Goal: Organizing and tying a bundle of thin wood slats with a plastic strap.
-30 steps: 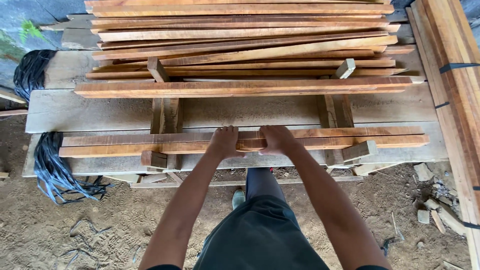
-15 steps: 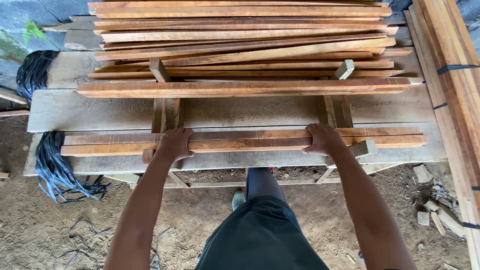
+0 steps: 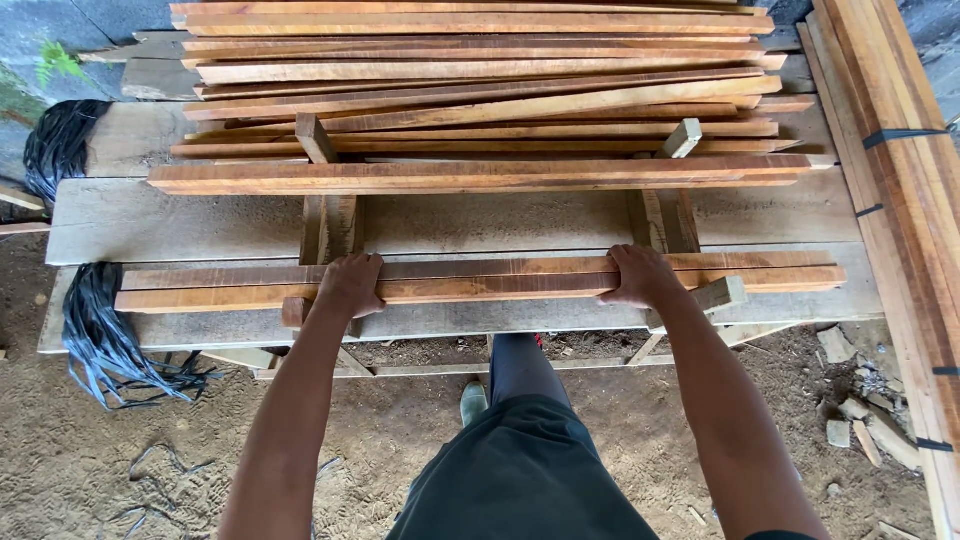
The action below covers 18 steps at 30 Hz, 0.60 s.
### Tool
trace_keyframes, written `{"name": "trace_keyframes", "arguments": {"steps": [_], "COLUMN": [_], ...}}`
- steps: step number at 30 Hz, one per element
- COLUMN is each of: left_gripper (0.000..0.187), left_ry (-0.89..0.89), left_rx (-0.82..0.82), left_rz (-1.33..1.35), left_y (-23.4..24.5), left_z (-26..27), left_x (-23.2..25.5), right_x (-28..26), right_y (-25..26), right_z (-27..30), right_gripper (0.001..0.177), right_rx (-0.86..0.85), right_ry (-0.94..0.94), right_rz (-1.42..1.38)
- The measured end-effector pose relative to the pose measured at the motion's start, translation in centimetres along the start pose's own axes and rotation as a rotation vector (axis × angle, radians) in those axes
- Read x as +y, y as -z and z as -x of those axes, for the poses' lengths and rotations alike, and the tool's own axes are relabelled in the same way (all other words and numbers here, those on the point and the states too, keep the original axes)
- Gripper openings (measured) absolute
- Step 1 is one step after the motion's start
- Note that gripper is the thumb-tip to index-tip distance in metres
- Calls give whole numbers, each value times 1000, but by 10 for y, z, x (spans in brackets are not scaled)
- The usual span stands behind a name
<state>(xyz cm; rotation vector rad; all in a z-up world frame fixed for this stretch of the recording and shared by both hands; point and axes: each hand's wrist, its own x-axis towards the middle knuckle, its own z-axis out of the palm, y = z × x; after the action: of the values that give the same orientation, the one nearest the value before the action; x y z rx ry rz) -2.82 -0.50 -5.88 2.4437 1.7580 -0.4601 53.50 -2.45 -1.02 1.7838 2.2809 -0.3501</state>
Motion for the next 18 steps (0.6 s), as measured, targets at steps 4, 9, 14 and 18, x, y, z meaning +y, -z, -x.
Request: {"name": "trace_keyframes", "arguments": {"steps": [4, 9, 14, 18], "left_gripper": [84, 99, 86, 82], "left_ry": [-16, 86, 83, -22], "left_rx": [-59, -295, -357, -283], "left_rz": [92, 396, 360, 367], "left_y": [49, 102, 106, 78], "left_z": [22, 33, -1, -23], "left_x": [13, 17, 28, 56], "right_x": [-24, -41, -72, -96], "right_y": [30, 55, 51, 33], "right_z": [15, 5, -27, -48], "right_gripper": [82, 82, 90, 99], "right_rx": [11, -133, -232, -254], "right_ry": [-12, -203, -209, -168], "right_rz": [-150, -239, -131, -176]}}
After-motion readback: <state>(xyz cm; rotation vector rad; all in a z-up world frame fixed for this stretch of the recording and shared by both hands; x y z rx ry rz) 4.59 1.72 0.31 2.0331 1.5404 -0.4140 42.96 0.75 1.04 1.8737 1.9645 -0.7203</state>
